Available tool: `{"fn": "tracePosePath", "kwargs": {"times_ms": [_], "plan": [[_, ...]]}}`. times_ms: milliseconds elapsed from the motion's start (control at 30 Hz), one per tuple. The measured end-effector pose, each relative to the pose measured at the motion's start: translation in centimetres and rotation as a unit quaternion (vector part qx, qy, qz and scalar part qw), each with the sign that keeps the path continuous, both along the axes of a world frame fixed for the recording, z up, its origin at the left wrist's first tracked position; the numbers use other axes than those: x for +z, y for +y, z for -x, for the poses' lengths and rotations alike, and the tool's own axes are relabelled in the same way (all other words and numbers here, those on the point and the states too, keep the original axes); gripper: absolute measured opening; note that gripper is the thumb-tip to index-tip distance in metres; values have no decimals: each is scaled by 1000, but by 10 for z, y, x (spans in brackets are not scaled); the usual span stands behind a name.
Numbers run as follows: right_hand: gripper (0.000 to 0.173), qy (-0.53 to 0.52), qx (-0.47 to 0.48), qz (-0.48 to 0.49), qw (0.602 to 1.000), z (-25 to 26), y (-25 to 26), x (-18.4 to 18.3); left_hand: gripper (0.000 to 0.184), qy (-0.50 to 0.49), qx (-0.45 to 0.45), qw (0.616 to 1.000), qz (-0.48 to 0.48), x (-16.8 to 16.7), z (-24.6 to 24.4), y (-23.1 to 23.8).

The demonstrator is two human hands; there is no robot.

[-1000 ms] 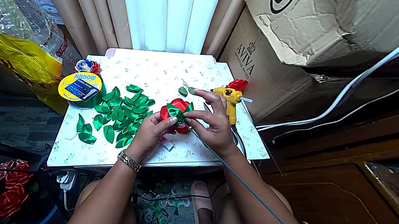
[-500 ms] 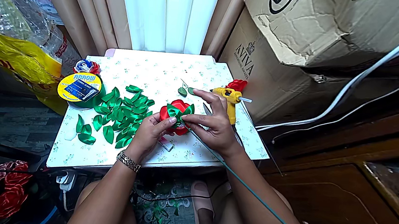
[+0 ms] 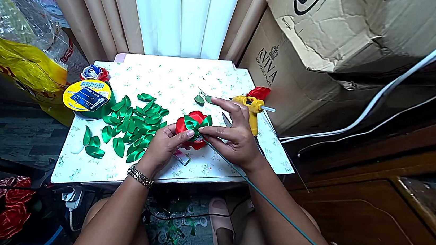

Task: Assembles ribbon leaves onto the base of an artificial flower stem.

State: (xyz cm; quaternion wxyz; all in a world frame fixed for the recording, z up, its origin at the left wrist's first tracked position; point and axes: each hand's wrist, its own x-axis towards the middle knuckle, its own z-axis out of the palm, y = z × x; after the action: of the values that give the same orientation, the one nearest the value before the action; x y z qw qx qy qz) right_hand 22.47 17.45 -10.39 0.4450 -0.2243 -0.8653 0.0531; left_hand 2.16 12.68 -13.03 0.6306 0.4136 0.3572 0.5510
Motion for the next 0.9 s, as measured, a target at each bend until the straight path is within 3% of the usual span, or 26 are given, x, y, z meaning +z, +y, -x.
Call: {"fn": "tracePosePath", "kwargs": {"times_ms": [267, 600, 833, 900], "plan": [[13, 51, 9, 42, 998, 0, -5, 8, 11, -18, 1, 1000, 0, 0, 1, 0], [13, -3, 20, 39, 999, 1, -3, 4, 11, 1, -3, 1000, 13, 1, 1, -1], [7, -20, -1, 105, 994, 4, -11, 10, 12, 28, -28, 999, 8, -2, 3, -1], [21, 20, 10, 150, 988, 5, -10, 9, 12, 22, -29, 999, 10, -2, 2, -1]]}}
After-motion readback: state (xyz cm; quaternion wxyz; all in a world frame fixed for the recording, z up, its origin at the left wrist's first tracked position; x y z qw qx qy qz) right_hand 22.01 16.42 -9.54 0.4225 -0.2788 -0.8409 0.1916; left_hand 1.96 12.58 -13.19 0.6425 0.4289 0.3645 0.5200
